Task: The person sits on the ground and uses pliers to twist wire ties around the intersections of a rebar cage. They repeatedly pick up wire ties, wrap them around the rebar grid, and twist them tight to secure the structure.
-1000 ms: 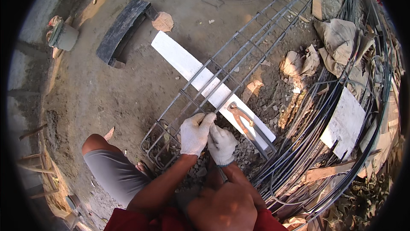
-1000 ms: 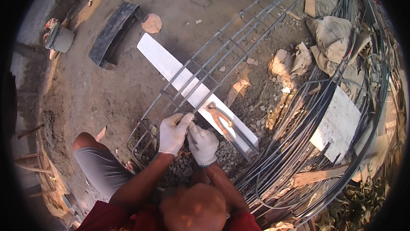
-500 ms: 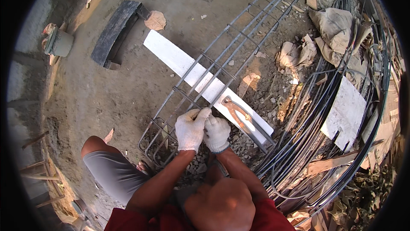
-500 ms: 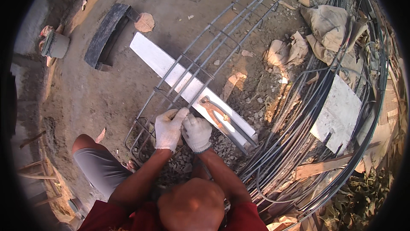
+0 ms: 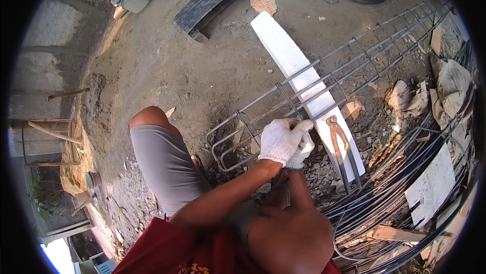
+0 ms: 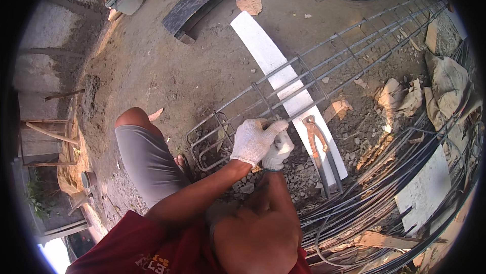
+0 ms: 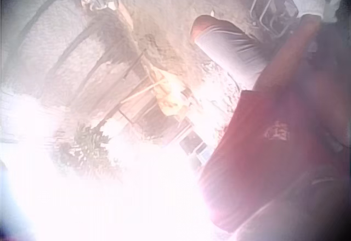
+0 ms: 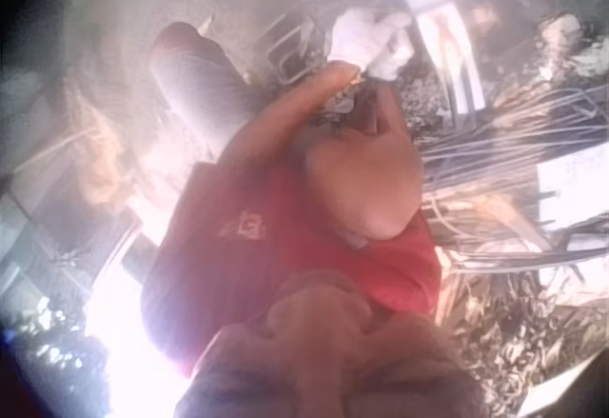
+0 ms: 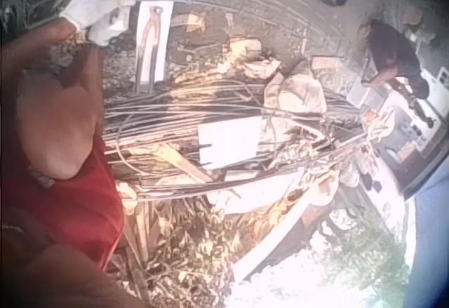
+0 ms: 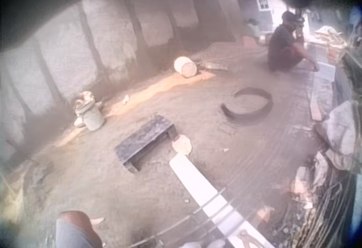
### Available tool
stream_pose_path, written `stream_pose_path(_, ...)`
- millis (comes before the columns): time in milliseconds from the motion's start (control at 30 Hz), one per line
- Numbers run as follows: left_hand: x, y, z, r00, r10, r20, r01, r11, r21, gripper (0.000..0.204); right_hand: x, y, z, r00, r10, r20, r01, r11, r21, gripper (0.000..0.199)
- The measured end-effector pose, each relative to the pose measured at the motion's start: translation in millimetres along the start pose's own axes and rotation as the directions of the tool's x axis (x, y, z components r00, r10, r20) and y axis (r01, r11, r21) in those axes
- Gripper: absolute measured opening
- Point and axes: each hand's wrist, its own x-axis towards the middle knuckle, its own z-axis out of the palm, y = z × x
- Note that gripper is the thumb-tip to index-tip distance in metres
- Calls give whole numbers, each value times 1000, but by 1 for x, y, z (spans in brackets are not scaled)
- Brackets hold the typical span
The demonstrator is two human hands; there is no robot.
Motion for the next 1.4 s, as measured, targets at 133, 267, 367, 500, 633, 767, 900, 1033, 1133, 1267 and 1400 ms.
stream_pose_path(133, 2, -25, 21, 988, 125, -85, -108, 977, 185, 61, 0, 4, 12, 980, 196, 30, -198, 960, 200, 5)
stream_pose_path(267, 7, -15, 9, 995, -71, 74, 81, 987, -139, 40, 4, 4, 17, 807, 566, 171, -515, 531, 674, 6)
stream_pose_path(367, 13, -16, 19, 999, -30, 43, 41, 958, -284, 32, -9, 7, 6, 732, 632, 254, -521, 279, 806, 9)
stream_pose_path(500, 8, -26, 13, 998, 33, -51, -47, 955, -294, 32, -11, -58, -21, 848, 529, -45, -486, 807, 336, 29)
stream_pose_path(633, 14, -47, 10, 986, 118, 118, -59, 908, -415, 24, 7, -88, -48, 848, 520, -105, -471, 829, 302, 30)
stream_pose_path(767, 14, -33, 3, 963, 88, 253, 49, 871, -489, 19, 16, -85, -66, 765, 545, 344, -622, 484, 616, 27)
stream_pose_path(900, 12, -22, -7, 939, 32, 342, 152, 853, -499, 18, 28, -78, -68, 723, 575, 383, -652, 385, 653, 25)
stream_pose_path(1033, 11, -22, -4, 961, 55, 271, 91, 862, -498, 13, 22, -88, -48, 756, 575, 312, -569, 342, 748, 23)
stream_pose_path(1133, 12, -28, -3, 957, 22, 288, 139, 838, -527, 14, 17, -91, -33, 753, 618, 226, -513, 337, 789, 24)
stream_pose_path(1267, 8, -34, 1, 982, 76, 174, 4, 906, -424, 18, 18, -117, -28, 752, 659, 15, -507, 565, 651, 23)
stream_pose_path(1400, -9, -17, 12, 976, 211, -48, -215, 926, -310, 20, 13, -104, -23, 864, 398, -308, -277, 888, 368, 20)
